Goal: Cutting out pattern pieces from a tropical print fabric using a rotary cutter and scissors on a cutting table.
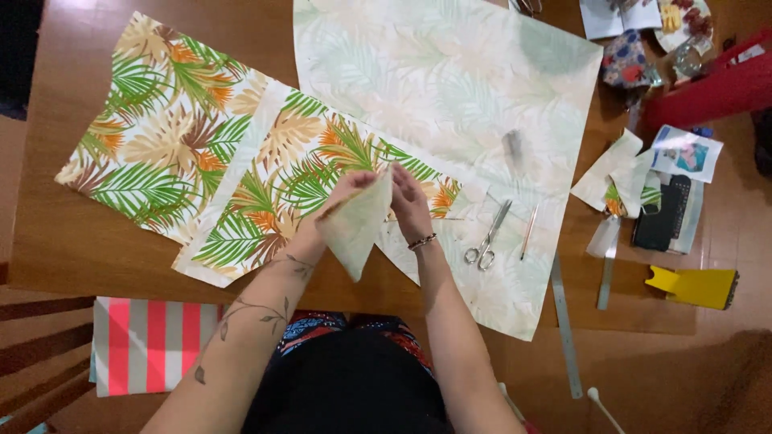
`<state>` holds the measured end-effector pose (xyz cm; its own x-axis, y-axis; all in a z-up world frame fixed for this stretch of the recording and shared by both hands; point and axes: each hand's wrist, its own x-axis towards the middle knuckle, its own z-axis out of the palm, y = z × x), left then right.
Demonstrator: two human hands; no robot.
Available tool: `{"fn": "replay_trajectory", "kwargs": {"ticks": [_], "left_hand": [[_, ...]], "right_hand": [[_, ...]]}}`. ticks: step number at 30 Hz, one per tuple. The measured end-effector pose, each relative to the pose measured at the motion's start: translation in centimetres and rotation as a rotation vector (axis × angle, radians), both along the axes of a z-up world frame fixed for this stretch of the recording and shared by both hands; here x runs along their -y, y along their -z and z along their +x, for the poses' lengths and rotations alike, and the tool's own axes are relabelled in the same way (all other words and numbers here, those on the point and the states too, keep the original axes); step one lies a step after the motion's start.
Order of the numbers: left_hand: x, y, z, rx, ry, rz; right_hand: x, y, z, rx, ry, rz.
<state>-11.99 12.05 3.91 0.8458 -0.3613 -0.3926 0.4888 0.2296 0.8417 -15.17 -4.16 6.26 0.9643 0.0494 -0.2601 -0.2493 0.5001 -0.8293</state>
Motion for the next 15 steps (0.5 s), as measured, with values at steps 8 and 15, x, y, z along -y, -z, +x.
{"fn": "replay_trajectory", "kwargs": {"ticks": [8, 15], "left_hand": [[-0.3, 0.6, -2.2, -0.221, -0.346, -0.027], [-0.9, 4.3, -3.2, -0.455, -0.689, -0.058]], "right_hand": [[-0.7, 0.9, 0.2, -0.061, 0.060, -0.551], [0.1, 0.6, 0.4, -0.060, 0.280, -1.006]]}}
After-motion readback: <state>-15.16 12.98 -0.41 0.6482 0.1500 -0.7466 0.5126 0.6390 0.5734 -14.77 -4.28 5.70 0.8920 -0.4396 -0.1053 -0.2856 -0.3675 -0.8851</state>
